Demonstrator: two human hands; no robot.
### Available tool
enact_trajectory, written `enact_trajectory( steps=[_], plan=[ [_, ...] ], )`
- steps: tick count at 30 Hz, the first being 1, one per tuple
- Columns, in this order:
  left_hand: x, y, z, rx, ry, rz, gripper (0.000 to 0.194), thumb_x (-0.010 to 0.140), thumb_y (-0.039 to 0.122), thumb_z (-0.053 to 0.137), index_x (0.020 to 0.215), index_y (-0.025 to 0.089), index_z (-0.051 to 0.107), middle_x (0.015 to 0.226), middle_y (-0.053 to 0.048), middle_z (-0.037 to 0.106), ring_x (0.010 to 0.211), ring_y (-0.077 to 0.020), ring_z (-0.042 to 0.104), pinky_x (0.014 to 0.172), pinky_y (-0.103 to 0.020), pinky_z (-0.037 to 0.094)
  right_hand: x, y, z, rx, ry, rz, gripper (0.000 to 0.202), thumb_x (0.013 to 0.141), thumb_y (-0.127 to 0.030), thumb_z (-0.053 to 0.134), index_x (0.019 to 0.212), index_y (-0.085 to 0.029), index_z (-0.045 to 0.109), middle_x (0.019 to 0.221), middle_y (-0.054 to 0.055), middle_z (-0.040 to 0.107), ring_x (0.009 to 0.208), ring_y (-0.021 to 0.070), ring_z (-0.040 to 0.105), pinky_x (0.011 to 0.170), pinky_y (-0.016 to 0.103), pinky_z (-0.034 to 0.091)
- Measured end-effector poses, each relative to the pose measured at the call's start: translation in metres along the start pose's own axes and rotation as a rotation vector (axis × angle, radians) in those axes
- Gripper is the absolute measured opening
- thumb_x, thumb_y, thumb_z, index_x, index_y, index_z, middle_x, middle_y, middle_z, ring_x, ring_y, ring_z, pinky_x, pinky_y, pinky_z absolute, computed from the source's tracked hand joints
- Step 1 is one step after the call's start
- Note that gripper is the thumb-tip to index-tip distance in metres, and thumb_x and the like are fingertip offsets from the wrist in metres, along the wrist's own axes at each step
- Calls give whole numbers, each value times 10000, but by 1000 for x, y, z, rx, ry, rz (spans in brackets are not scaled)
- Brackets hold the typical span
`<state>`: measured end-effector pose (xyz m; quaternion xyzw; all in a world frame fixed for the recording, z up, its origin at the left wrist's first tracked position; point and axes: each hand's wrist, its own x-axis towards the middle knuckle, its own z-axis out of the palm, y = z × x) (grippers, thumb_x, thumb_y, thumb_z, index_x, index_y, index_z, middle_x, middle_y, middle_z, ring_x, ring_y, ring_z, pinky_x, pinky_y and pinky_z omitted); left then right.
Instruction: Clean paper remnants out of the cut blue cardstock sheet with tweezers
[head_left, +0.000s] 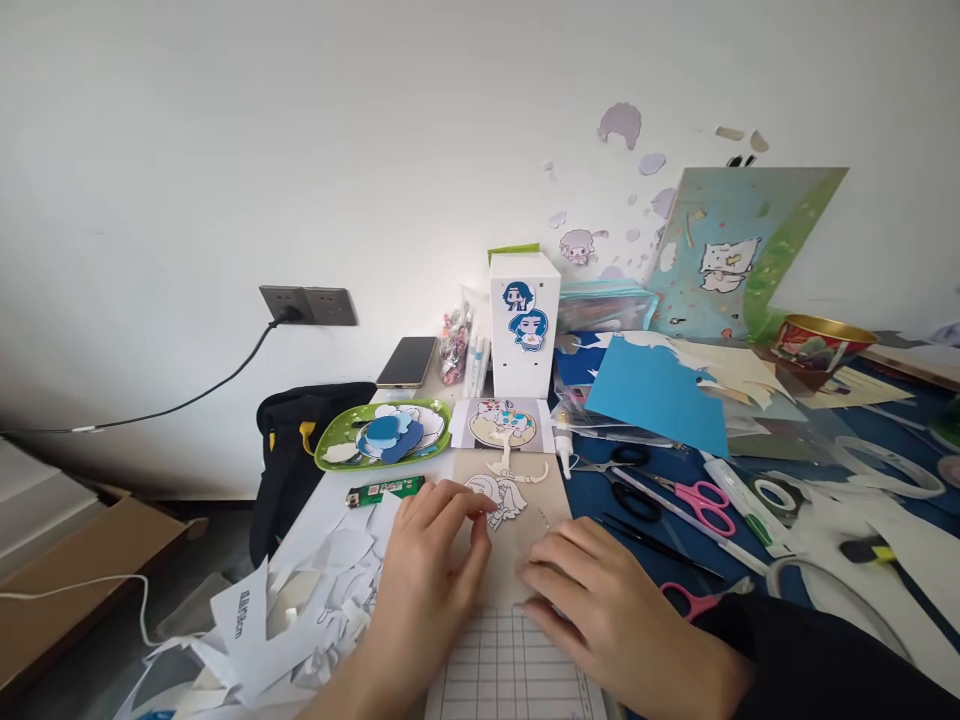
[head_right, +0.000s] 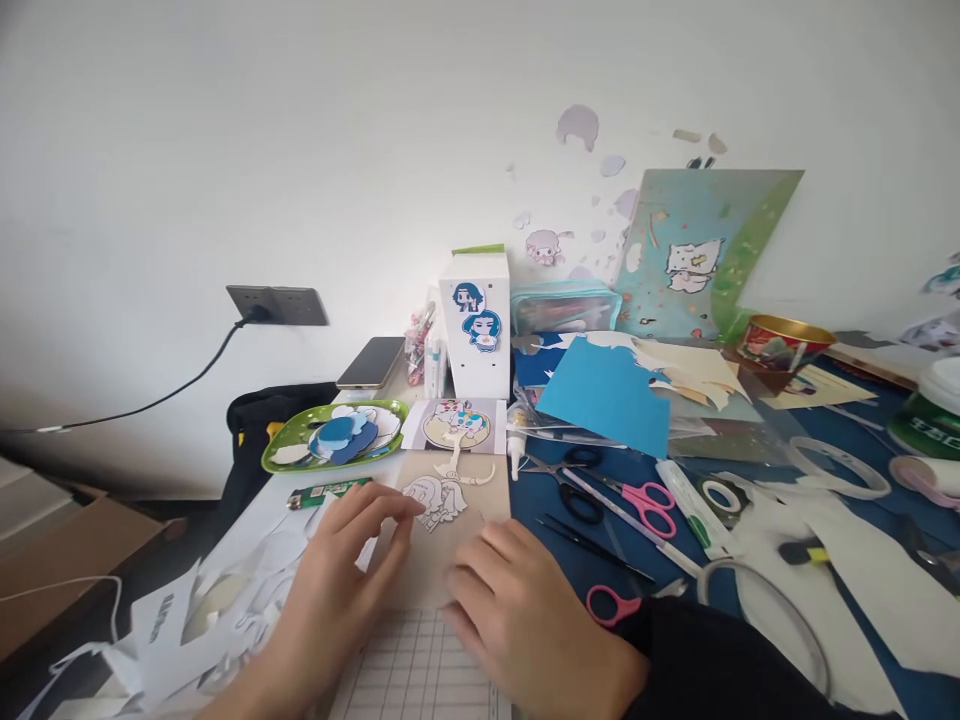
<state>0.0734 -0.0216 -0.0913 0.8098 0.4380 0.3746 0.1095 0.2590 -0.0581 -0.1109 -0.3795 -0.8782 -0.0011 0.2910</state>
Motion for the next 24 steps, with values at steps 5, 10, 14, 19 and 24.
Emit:
enact_trajectory(
  steps=[5,10,14,19,24],
  plan=[
    [-2,5,-2,-20,-21,12,143,856,104,456,878,207,552,843,-19,579,791,-176,509,730,-330,409,-4,0,4,112,70,-6,179,893,-80,498,798,-154,630,771,24,622,723,147,506,659,296,421],
    [-4,4,0,-33,-10,31,153,849,109,463,895,223,556,839,-20,583,786,-181,516,726,-331,420,-7,-1,5,128,31,4,208,891,-68,481,753,-145,615,761,37,626,709,156,502,628,308,424],
    [-4,4,0,-36,-4,40,149,849,116,466,894,225,557,838,-21,586,782,-182,516,709,-328,421,-7,-3,3,151,55,14,190,895,-86,490,771,-150,619,739,36,623,695,158,509,619,306,426],
    [-4,6,-2,-50,4,39,147,846,101,476,883,221,552,819,-9,578,765,-166,512,696,-315,417,-7,-1,0,233,74,102,144,889,-118,522,781,-164,607,758,32,626,709,155,541,647,297,441],
    [-6,8,-2,-53,-29,42,139,852,114,476,890,224,553,834,-9,582,762,-166,508,671,-309,417,-2,13,-2,411,93,294,127,817,-76,595,786,-188,646,737,2,645,669,131,586,621,239,451]
  ],
)
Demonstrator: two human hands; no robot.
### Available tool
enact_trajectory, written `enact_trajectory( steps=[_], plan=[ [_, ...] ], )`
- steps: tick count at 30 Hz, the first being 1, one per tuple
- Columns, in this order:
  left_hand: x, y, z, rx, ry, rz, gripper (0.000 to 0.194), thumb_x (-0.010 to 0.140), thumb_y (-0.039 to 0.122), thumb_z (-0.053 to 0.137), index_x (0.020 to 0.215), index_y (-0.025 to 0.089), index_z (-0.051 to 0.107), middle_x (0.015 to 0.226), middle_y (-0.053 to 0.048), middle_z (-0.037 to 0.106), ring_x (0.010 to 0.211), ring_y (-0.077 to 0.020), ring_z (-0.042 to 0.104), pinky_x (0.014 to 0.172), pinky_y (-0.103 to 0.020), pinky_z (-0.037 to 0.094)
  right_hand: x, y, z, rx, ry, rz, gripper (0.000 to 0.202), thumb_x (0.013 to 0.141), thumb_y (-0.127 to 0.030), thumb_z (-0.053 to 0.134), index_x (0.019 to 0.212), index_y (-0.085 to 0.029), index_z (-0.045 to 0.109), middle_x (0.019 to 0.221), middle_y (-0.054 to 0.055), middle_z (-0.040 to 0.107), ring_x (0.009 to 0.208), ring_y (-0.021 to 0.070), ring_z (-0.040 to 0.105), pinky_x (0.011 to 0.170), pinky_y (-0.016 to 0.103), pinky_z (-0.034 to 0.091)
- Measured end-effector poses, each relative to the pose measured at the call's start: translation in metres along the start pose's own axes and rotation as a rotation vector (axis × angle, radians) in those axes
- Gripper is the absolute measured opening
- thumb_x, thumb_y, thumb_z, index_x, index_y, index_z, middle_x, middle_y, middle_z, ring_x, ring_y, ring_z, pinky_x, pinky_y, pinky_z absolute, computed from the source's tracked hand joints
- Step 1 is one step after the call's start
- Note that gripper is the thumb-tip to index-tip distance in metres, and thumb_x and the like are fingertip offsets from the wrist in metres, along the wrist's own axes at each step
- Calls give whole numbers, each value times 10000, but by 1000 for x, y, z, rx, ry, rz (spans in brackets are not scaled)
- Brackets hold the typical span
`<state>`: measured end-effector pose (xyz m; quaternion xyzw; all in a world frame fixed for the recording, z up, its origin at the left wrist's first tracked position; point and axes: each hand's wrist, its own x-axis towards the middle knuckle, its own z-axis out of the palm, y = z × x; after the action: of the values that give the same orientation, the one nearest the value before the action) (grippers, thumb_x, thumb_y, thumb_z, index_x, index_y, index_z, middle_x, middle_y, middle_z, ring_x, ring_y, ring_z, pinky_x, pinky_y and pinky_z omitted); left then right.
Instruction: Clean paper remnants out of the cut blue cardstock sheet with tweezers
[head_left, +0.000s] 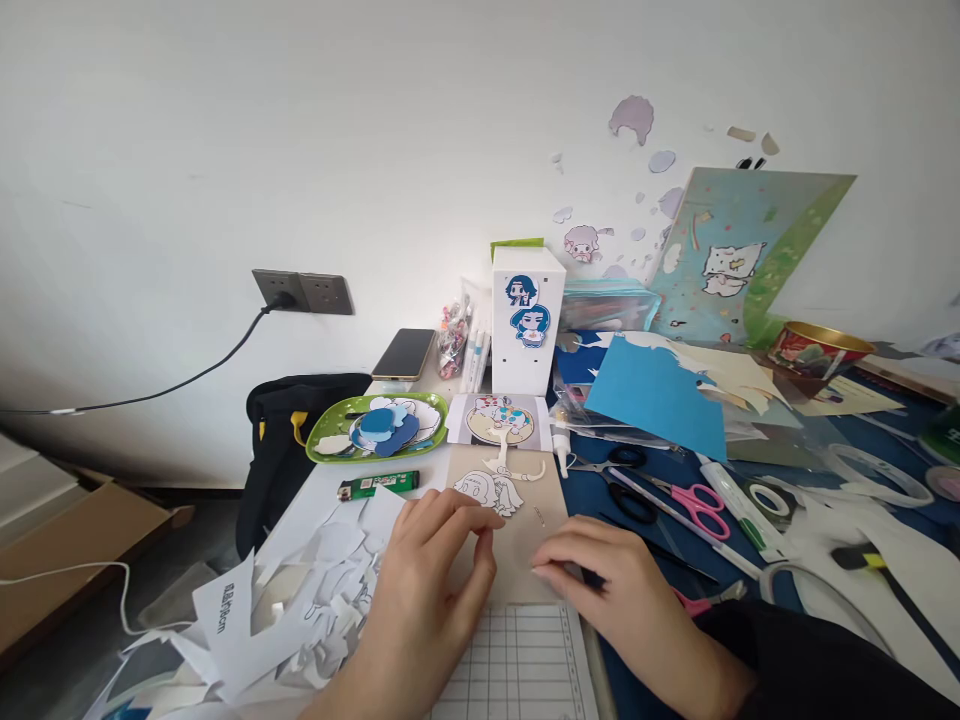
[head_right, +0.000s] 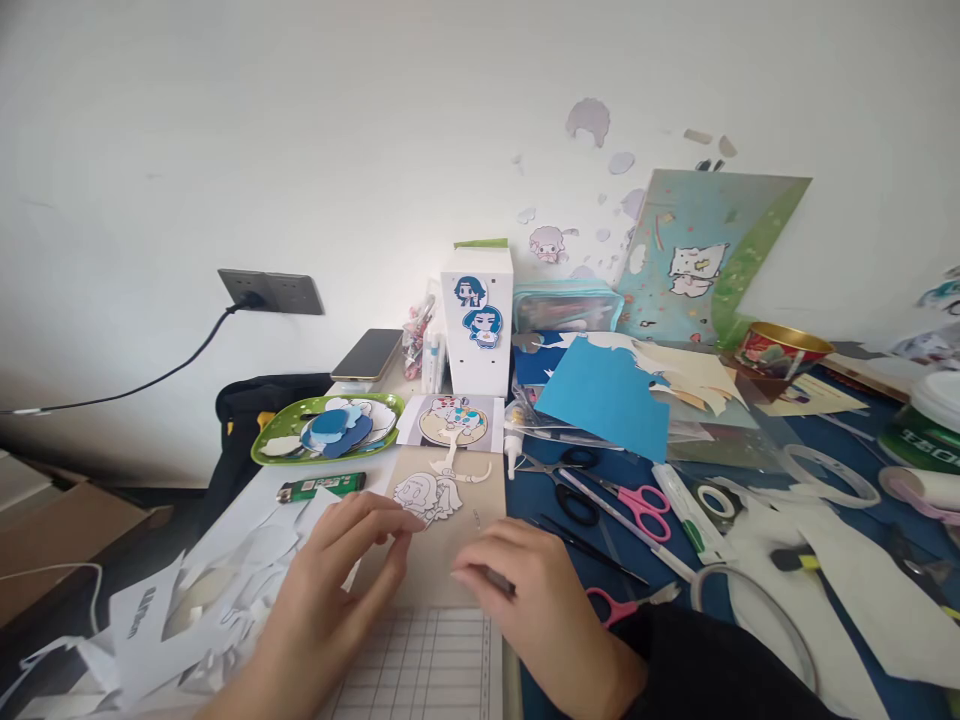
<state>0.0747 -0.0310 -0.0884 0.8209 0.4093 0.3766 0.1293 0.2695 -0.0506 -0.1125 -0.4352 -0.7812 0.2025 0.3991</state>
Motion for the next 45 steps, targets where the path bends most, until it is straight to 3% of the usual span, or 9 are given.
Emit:
enact_trajectory(
  steps=[4,11,36,42,45],
  plan=[
    [-1,3,2,3,-13,9,154,853,107,465,895,226,555,837,-13,593,766,-173,516,682,-320,416,9,3,-1,20,-21,117,153,810,-78,596,766,-200,677,732,-2,648,670,131,604,617,228,456],
    [-3,4,4,3,-20,11,160,846,115,458,879,230,564,830,-22,605,770,-186,540,684,-329,422,11,-2,6,-120,-52,-7,177,870,-105,536,817,-204,673,785,18,636,740,161,565,676,287,466],
    [-1,2,3,-25,-47,1,155,854,110,456,875,232,549,823,-8,608,773,-182,542,698,-327,418,15,7,11,-158,0,-84,218,905,-153,502,805,-193,692,770,41,610,750,167,531,657,301,444],
    [0,-2,3,-35,-75,-41,153,863,125,460,905,230,564,860,-16,600,793,-188,520,700,-332,395,18,6,1,2,14,32,183,876,-153,550,885,-216,721,832,22,705,766,159,610,724,288,488],
    [1,-1,1,29,-89,34,176,856,96,455,926,210,569,866,-28,603,791,-187,519,708,-344,380,19,1,-9,78,55,164,181,868,-160,558,913,-216,724,853,15,731,764,160,663,707,264,518]
  ],
)
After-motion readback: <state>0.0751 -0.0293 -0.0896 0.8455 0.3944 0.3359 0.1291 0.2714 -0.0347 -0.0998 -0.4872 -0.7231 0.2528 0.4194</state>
